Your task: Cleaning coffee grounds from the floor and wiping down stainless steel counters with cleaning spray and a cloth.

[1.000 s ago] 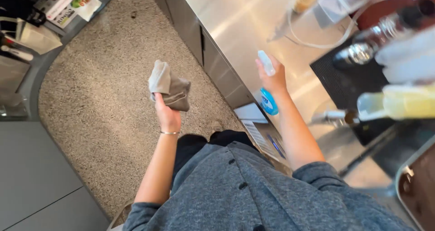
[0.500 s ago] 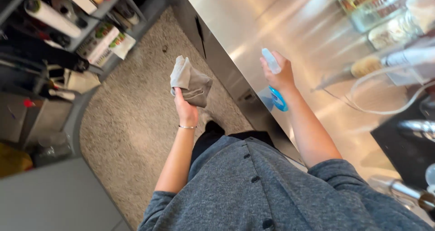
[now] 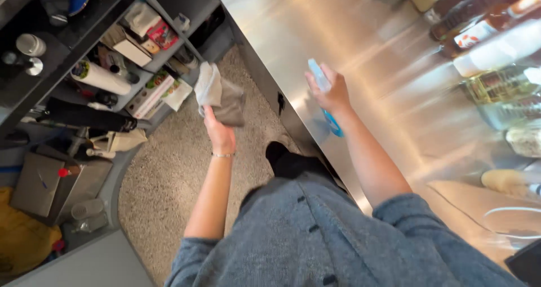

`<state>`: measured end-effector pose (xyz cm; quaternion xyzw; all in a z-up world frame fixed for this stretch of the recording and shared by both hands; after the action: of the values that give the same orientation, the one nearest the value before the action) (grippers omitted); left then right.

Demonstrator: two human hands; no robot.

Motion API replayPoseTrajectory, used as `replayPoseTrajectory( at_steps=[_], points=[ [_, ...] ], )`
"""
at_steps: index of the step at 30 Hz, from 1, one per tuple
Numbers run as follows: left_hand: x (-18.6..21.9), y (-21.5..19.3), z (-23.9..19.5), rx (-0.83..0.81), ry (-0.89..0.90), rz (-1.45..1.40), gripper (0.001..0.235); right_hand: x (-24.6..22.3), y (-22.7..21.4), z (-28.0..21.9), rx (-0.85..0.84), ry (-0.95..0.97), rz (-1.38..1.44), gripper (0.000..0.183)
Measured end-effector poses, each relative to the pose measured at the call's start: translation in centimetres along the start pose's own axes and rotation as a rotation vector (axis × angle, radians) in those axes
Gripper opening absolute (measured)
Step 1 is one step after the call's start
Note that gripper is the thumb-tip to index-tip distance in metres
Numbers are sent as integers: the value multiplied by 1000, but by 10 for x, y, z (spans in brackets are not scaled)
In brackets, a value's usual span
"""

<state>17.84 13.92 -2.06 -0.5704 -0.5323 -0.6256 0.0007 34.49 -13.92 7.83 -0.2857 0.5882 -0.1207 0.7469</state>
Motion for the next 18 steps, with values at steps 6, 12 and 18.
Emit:
replayPoseTrajectory(
  at_steps=[6,12,18],
  points=[
    [11,58,72,16,103,118,60,10,7,91,-67,-12,40,28],
    [-15,87,143,-2,4,205,57,61,-25,103,142,-3,10,27],
    [-72,142,180,-352,181,1212,53,106,-74,68,429,82,132,21]
  ],
)
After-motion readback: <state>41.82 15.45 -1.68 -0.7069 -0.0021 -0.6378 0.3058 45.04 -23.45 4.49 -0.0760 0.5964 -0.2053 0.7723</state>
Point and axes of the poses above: each hand's wrist, its own z-axis towards the middle knuckle, its own y-axis out of the palm, x = y × z, the point moved 4 cm from there along z, towards the middle knuckle, and after that the axes turned 3 degrees about x, right-handed, at the moved point
